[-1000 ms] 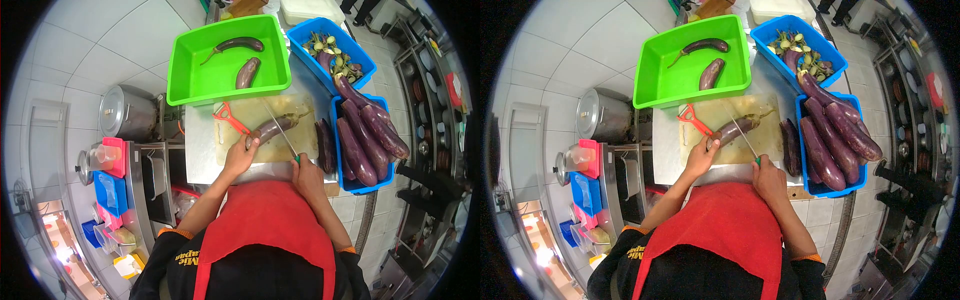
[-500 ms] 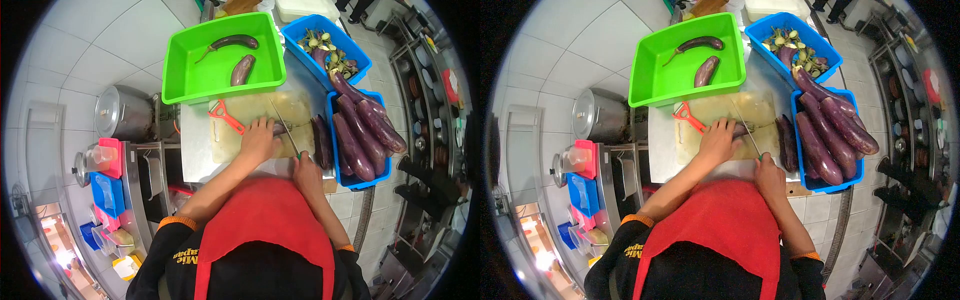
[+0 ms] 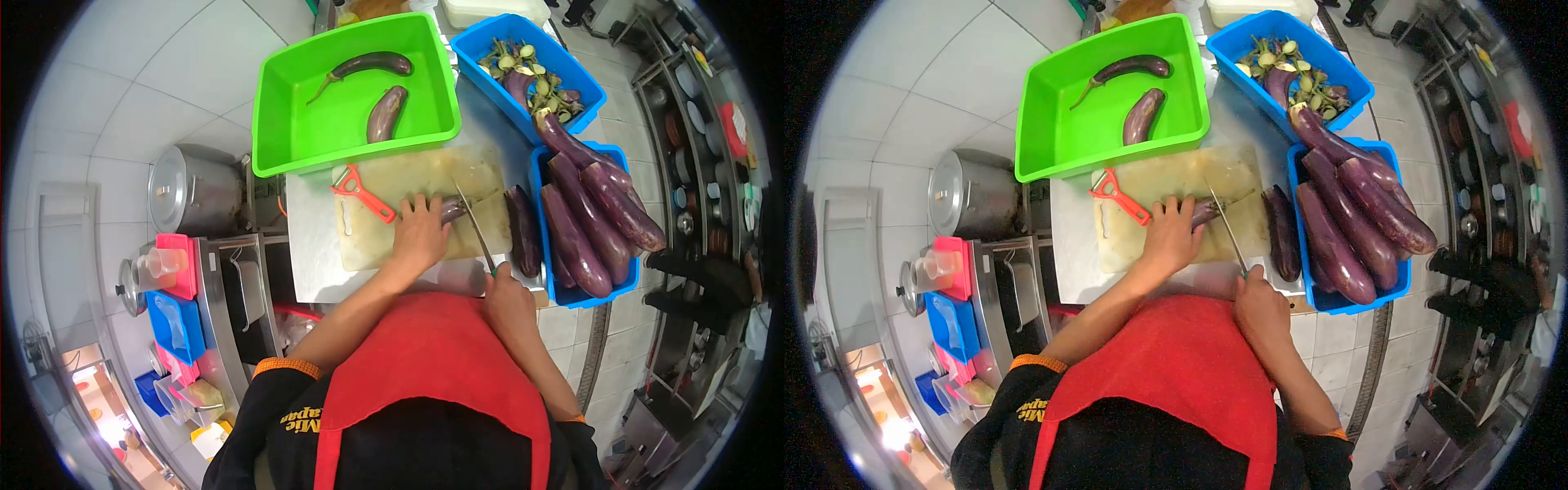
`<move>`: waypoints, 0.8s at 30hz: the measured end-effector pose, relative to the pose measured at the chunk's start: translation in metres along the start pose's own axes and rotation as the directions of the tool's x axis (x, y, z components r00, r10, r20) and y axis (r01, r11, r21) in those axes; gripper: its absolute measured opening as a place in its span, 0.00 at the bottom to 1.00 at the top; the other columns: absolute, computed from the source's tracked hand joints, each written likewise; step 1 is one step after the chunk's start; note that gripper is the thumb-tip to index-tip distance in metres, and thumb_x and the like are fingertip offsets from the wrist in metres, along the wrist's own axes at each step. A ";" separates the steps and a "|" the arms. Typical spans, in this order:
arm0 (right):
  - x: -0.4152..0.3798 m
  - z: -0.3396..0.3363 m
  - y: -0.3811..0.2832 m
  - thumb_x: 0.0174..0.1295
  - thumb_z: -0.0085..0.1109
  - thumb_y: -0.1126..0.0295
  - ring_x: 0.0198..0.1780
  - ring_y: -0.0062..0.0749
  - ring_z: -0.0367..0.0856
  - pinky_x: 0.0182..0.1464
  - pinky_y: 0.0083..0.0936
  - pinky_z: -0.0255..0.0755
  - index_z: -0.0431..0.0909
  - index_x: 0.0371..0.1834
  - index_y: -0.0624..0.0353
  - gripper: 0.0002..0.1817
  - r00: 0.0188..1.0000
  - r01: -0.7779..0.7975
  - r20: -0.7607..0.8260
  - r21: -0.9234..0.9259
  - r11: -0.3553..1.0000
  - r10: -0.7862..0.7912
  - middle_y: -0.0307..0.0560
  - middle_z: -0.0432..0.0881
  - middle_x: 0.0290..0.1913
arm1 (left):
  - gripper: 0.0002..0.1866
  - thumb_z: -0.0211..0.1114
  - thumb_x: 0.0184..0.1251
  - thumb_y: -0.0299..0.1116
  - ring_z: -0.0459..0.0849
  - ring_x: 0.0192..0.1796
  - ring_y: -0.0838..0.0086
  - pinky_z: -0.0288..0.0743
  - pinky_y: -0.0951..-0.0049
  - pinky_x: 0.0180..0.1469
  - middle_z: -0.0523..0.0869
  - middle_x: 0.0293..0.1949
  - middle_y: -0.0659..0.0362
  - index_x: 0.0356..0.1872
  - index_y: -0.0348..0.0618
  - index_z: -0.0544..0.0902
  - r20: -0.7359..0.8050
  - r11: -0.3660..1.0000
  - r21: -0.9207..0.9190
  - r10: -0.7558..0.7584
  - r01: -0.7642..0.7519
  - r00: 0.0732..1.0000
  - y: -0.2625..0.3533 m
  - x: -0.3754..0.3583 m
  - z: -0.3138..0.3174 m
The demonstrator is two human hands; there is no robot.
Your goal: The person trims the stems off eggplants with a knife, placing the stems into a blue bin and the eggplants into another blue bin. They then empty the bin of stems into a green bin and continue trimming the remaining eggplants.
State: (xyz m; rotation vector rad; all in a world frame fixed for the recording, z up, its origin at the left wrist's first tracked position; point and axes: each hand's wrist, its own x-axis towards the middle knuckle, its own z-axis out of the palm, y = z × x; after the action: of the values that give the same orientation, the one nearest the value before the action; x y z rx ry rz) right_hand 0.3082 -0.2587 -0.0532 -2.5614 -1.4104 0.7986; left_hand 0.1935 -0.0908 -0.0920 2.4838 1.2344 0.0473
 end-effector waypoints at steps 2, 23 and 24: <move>-0.003 -0.013 -0.004 0.76 0.49 0.59 0.32 0.61 0.87 0.35 0.52 0.81 0.67 0.44 0.64 0.16 0.998 -0.013 0.066 -0.009 1.000 0.014 0.65 0.84 0.28 | 0.32 0.70 0.62 0.38 0.74 0.58 0.47 0.76 0.45 0.54 0.74 0.58 0.44 0.66 0.37 0.72 0.001 1.000 -0.007 0.012 -0.012 1.000 -0.002 0.000 0.004; -0.005 0.034 0.025 0.76 0.46 0.58 0.36 0.63 0.87 0.39 0.54 0.80 0.65 0.48 0.64 0.17 0.980 -0.097 0.171 -0.014 0.995 0.098 0.67 0.86 0.32 | 0.31 0.67 0.66 0.37 0.76 0.58 0.41 0.74 0.46 0.59 0.76 0.58 0.40 0.67 0.34 0.70 0.014 0.993 -0.083 -0.081 0.082 0.997 -0.005 0.007 0.009; -0.005 0.033 0.027 0.76 0.46 0.59 0.36 0.62 0.88 0.37 0.54 0.80 0.66 0.47 0.64 0.16 0.984 -0.062 0.162 -0.045 0.997 0.069 0.67 0.86 0.32 | 0.31 0.67 0.66 0.37 0.76 0.58 0.41 0.74 0.46 0.59 0.76 0.58 0.40 0.67 0.34 0.70 0.006 0.995 -0.085 -0.059 0.060 0.998 -0.011 0.009 0.012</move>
State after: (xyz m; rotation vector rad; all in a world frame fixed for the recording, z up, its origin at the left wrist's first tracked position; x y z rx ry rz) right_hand 0.3097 -0.2832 -0.0888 -2.6381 -1.4052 1.0230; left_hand 0.1932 -0.0816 -0.1078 2.3723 1.2772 0.0786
